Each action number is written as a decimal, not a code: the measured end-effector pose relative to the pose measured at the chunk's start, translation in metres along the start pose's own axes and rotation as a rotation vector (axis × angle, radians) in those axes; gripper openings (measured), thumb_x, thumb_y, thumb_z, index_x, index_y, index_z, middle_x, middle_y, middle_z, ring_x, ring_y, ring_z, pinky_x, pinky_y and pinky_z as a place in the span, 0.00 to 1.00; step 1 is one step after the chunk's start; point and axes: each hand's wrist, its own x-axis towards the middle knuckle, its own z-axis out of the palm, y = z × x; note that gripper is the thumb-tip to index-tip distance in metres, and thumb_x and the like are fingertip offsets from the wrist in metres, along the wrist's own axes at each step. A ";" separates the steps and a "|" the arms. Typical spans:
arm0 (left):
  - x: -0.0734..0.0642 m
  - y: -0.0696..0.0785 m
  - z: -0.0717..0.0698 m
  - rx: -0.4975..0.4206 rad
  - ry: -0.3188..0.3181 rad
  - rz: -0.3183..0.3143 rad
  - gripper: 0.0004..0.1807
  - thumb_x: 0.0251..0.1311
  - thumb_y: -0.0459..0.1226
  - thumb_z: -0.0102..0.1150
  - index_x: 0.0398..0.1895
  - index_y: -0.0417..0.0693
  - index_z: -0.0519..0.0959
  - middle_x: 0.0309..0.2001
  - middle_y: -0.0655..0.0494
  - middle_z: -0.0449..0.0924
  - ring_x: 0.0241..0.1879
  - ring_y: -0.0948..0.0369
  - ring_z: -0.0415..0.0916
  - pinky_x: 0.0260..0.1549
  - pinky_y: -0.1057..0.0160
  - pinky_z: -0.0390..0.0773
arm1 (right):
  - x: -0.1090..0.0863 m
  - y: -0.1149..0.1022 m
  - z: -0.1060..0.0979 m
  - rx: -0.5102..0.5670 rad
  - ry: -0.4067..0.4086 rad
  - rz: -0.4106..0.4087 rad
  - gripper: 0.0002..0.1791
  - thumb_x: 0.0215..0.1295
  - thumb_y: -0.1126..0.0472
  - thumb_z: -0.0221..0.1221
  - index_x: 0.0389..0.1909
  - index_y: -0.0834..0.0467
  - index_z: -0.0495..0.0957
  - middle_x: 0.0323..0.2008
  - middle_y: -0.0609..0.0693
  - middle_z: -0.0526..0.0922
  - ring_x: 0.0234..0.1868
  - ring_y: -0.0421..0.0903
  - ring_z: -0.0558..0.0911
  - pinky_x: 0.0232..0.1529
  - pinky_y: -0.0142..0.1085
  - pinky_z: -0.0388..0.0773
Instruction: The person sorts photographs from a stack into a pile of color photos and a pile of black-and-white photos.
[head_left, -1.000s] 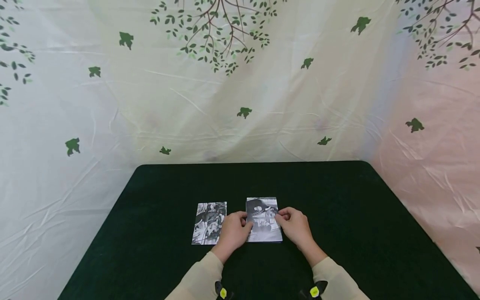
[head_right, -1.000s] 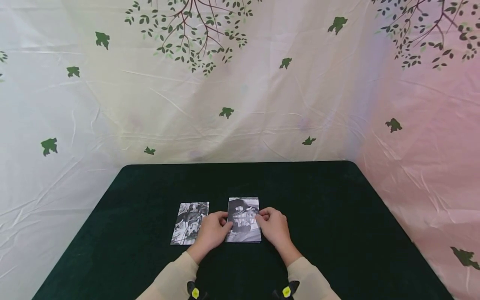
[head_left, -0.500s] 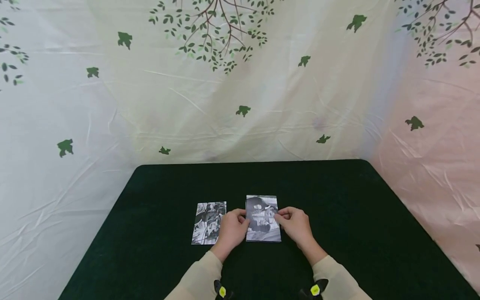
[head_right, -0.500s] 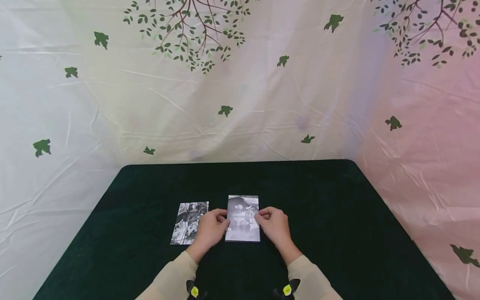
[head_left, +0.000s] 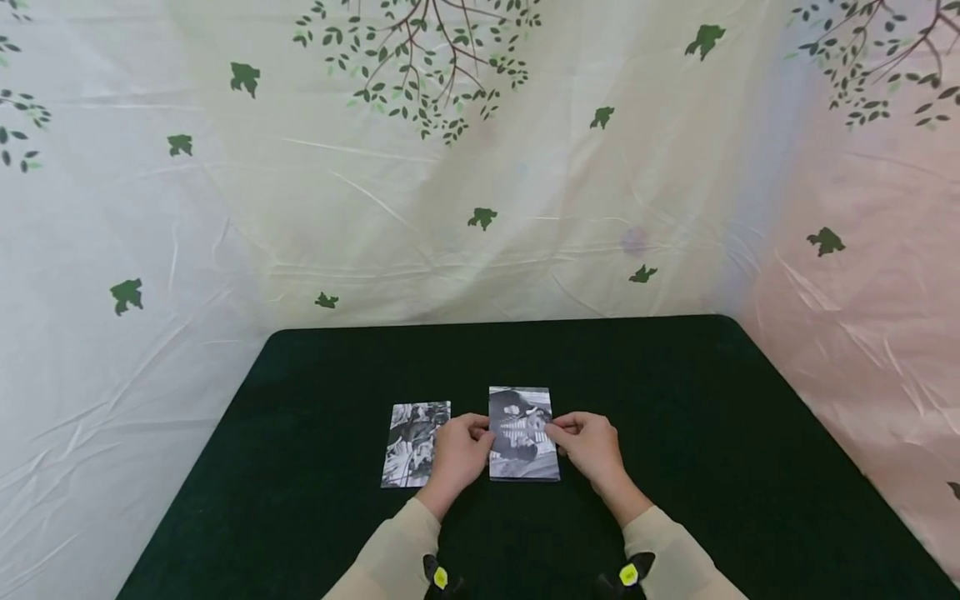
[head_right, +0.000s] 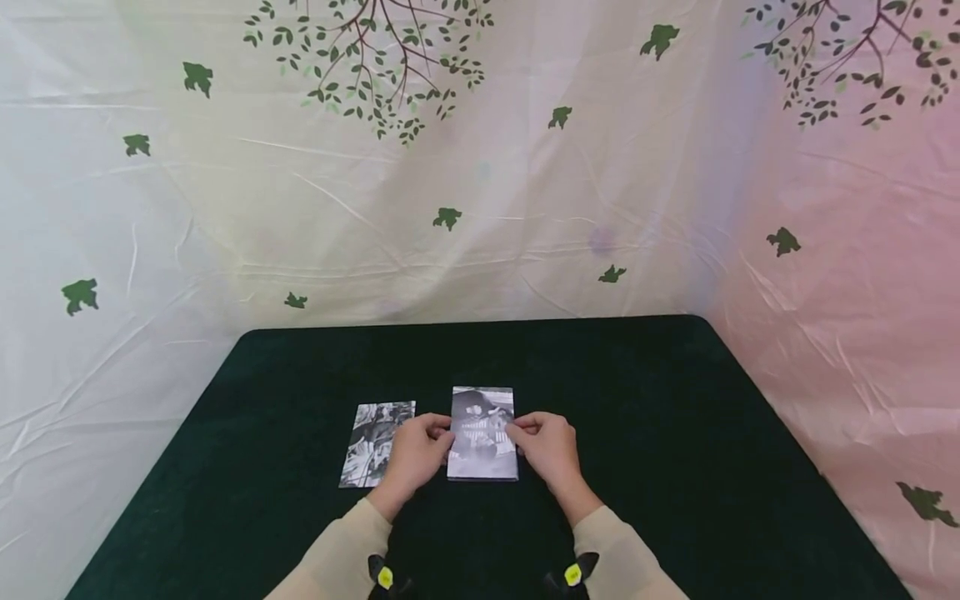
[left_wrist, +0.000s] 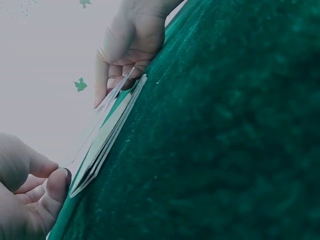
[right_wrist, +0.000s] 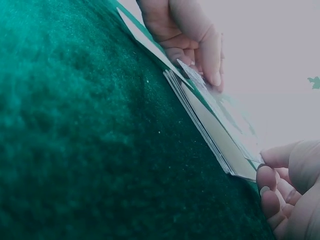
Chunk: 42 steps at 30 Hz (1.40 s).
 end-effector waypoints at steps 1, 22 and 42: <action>0.000 0.000 -0.001 -0.010 -0.008 -0.009 0.09 0.57 0.32 0.63 0.40 0.41 0.84 0.26 0.58 0.80 0.22 0.67 0.75 0.22 0.66 0.75 | 0.000 0.000 0.000 0.003 -0.001 0.001 0.11 0.58 0.54 0.67 0.37 0.55 0.83 0.28 0.48 0.83 0.27 0.45 0.79 0.29 0.36 0.77; -0.005 0.000 -0.035 -0.157 -0.079 -0.116 0.08 0.59 0.31 0.60 0.42 0.37 0.80 0.27 0.53 0.80 0.18 0.62 0.77 0.19 0.65 0.79 | -0.015 -0.022 0.011 0.152 -0.091 -0.015 0.11 0.58 0.58 0.67 0.39 0.59 0.82 0.28 0.50 0.83 0.26 0.45 0.82 0.29 0.37 0.80; -0.015 -0.031 -0.104 -0.103 -0.014 -0.308 0.08 0.61 0.35 0.62 0.40 0.40 0.81 0.26 0.51 0.79 0.21 0.58 0.75 0.22 0.61 0.76 | -0.047 -0.063 0.073 0.371 -0.167 -0.021 0.12 0.59 0.59 0.66 0.42 0.59 0.83 0.32 0.50 0.84 0.29 0.44 0.83 0.30 0.37 0.81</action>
